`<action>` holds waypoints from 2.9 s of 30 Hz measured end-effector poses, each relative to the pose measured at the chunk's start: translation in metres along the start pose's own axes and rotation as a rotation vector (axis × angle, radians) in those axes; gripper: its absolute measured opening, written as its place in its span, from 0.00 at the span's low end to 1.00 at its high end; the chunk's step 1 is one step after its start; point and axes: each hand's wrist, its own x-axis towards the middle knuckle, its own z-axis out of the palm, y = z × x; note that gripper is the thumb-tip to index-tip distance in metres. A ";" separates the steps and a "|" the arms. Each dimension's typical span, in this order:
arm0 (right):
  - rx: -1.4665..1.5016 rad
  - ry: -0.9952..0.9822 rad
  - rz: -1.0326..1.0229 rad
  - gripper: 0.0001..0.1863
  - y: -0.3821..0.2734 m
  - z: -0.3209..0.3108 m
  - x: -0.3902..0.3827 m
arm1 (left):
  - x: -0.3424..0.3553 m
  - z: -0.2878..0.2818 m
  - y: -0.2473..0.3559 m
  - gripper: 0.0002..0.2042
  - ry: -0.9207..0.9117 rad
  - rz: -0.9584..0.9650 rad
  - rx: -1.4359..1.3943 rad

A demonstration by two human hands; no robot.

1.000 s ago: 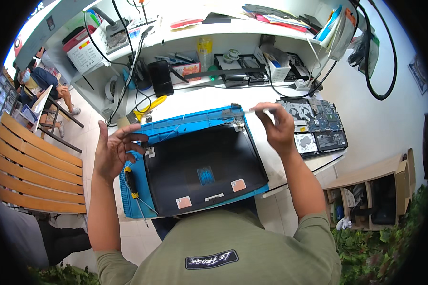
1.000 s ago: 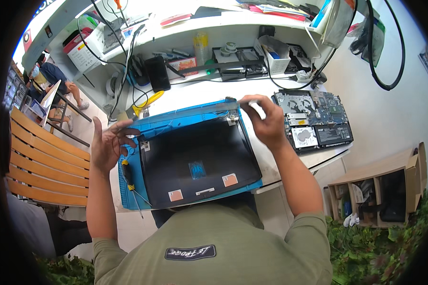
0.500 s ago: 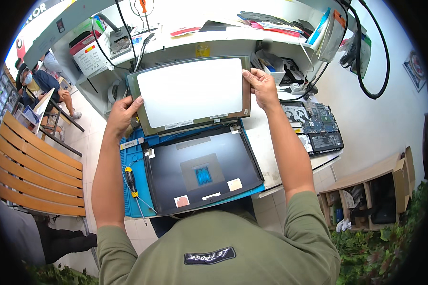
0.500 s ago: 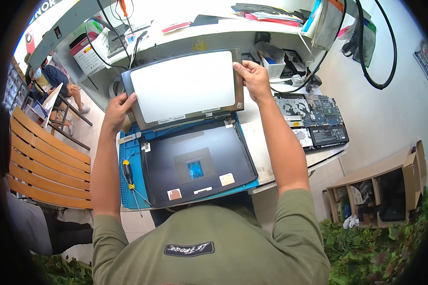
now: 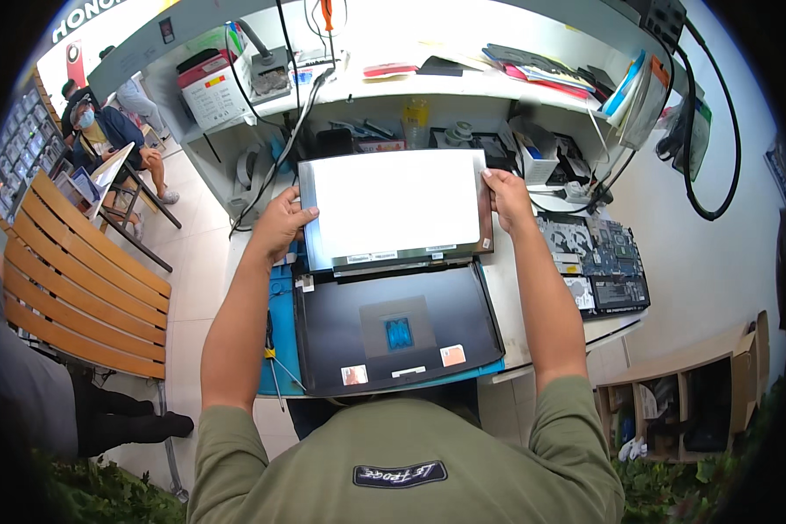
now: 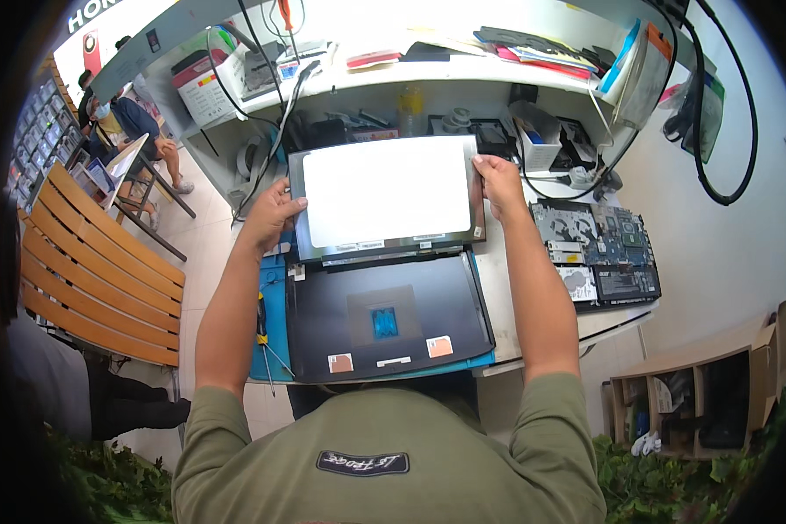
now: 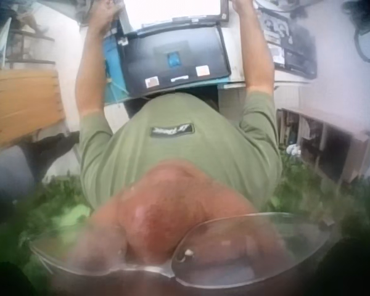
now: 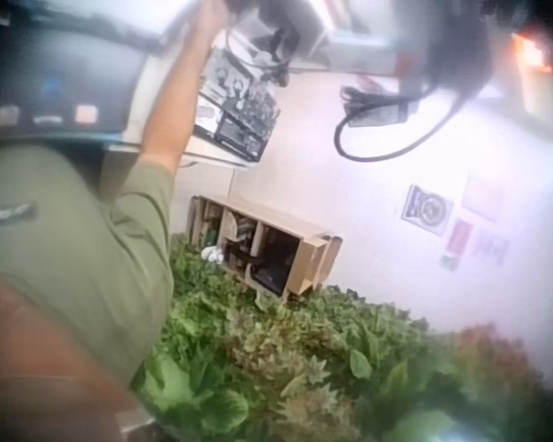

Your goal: The person disassembles the top cover of a laptop and separates the screen from the housing by hand and with a screwdriver.

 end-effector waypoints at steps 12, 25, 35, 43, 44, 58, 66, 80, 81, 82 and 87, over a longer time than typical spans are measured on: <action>0.001 -0.068 0.104 0.10 0.008 -0.004 0.000 | 0.006 -0.005 -0.015 0.28 0.013 -0.018 0.003; -0.578 0.046 -0.068 0.26 0.030 -0.016 -0.057 | 0.021 -0.011 -0.033 0.28 0.026 -0.092 0.047; -0.940 -0.098 -0.358 0.09 0.004 0.031 -0.159 | 0.013 -0.011 -0.036 0.31 0.038 -0.128 0.025; -0.946 -0.026 -0.194 0.14 0.018 0.056 -0.187 | 0.000 -0.004 -0.037 0.31 0.076 -0.120 0.018; -0.956 -0.027 -0.155 0.18 0.017 0.058 -0.189 | -0.002 -0.005 -0.037 0.31 0.068 -0.109 0.020; -1.084 -0.054 0.011 0.28 0.016 0.079 -0.195 | -0.012 0.001 -0.047 0.27 0.070 -0.027 -0.091; -0.458 0.069 0.124 0.16 0.041 0.067 -0.168 | -0.011 -0.007 -0.048 0.28 0.054 -0.035 -0.008; -1.263 0.302 -0.258 0.10 0.037 0.099 -0.175 | -0.017 0.003 -0.049 0.29 0.051 0.011 -0.134; -1.282 0.300 -0.250 0.11 0.038 0.101 -0.176 | -0.017 0.002 -0.049 0.29 0.050 0.012 -0.138; -1.301 0.298 -0.242 0.11 0.040 0.104 -0.175 | -0.016 -0.001 -0.050 0.29 0.041 0.024 -0.149; -1.283 0.312 -0.132 0.13 0.035 0.108 -0.171 | -0.020 0.005 -0.043 0.27 0.056 0.010 -0.163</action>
